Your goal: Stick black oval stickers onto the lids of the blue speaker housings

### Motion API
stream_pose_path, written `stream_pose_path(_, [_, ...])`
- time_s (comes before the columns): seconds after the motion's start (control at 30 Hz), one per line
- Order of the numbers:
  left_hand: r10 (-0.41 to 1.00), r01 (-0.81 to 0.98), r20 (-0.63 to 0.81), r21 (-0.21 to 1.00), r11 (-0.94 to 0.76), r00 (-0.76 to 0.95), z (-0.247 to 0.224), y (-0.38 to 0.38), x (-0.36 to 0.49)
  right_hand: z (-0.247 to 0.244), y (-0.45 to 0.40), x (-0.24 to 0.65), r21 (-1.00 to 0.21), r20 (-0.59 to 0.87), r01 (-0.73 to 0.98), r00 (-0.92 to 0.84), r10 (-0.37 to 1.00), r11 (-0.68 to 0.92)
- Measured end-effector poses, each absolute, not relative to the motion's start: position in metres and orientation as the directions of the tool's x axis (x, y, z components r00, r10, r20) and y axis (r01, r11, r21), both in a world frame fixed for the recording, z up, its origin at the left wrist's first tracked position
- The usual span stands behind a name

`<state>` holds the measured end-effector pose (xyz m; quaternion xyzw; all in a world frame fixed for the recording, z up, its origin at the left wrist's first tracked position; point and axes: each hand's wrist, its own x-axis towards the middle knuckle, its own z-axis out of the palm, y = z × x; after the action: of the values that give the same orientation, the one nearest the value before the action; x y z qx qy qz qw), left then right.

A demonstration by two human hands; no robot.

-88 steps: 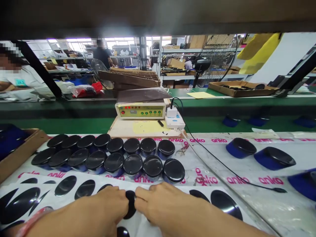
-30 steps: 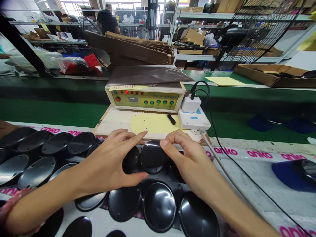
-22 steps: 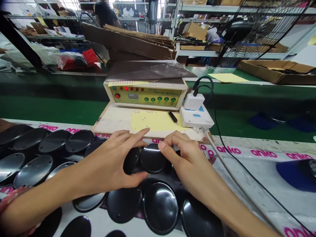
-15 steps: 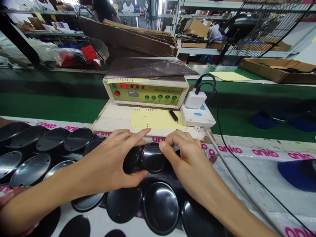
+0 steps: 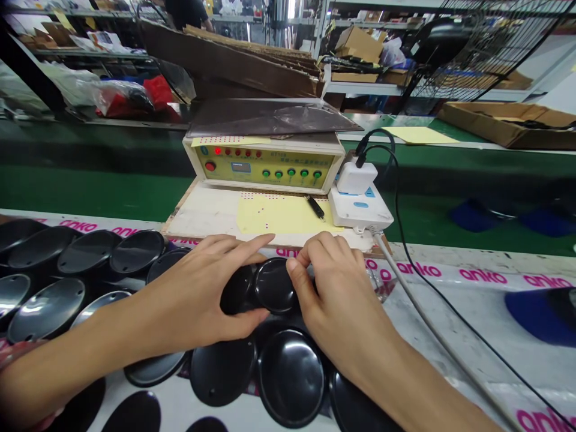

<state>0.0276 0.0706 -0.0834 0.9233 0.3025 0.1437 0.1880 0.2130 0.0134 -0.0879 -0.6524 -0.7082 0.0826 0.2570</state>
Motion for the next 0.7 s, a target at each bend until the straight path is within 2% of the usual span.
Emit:
stream_pose_path(0.3, [0.620, 0.511, 0.138, 0.445, -0.735, 0.772, -0.0838, 0.0706, 0.0289, -0.0904, 0.0115, 0.2099, -0.175, 0.358, 0.965, -0.121, 0.926, 0.194])
stream_pose_path(0.47, [0.621, 0.513, 0.131, 0.449, -0.732, 0.773, -0.0822, 0.0707, 0.0279, -0.0889, 0.0090, 0.2074, 0.156, 0.381, 0.974, -0.213, 0.899, 0.165])
stream_pose_path(0.53, [0.623, 0.516, 0.120, 0.451, -0.728, 0.773, -0.0816, 0.0703, 0.0273, -0.0881, 0.0081, 0.2083, 0.236, 0.360, 0.963, -0.208, 0.909, 0.127])
stream_pose_path(0.6, [0.624, 0.519, 0.113, 0.453, -0.725, 0.773, -0.0832, 0.0699, 0.0273, -0.0892, 0.0092, 0.2109, 0.178, 0.363, 0.978, -0.165, 0.917, 0.105])
stream_pose_path(0.7, [0.626, 0.523, 0.120, 0.443, -0.728, 0.771, -0.0876, 0.0710, 0.0275, -0.0947, 0.0163, 0.2170, -0.075, 0.292, 0.983, -0.137, 0.947, 0.165])
